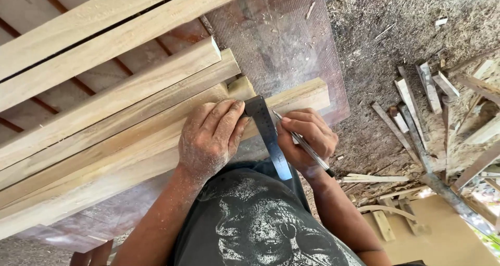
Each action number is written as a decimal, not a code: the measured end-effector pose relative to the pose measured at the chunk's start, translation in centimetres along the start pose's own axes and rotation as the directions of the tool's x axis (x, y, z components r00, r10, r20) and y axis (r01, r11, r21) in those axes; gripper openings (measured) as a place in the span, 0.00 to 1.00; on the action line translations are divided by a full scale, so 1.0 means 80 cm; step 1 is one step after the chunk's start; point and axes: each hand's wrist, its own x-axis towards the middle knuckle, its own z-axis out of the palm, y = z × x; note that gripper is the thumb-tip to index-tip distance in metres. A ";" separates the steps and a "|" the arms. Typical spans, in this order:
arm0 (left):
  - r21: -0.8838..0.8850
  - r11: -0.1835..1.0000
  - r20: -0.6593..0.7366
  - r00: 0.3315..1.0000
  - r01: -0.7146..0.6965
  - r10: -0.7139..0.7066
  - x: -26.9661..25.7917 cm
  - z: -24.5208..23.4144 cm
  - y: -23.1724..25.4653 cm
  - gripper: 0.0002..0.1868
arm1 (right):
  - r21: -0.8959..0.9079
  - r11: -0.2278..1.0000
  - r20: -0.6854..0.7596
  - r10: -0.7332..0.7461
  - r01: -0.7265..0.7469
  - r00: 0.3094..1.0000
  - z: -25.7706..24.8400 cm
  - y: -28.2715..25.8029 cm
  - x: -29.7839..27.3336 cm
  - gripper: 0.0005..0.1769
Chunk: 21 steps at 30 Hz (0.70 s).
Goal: Marking wood pieces with a square and a pen for cutting or assembly.
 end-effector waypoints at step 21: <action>0.000 1.000 0.003 1.000 -0.019 0.019 -0.003 0.003 -0.001 0.15 | -0.049 0.999 0.088 0.012 -0.008 0.996 -0.001 0.000 0.005 0.14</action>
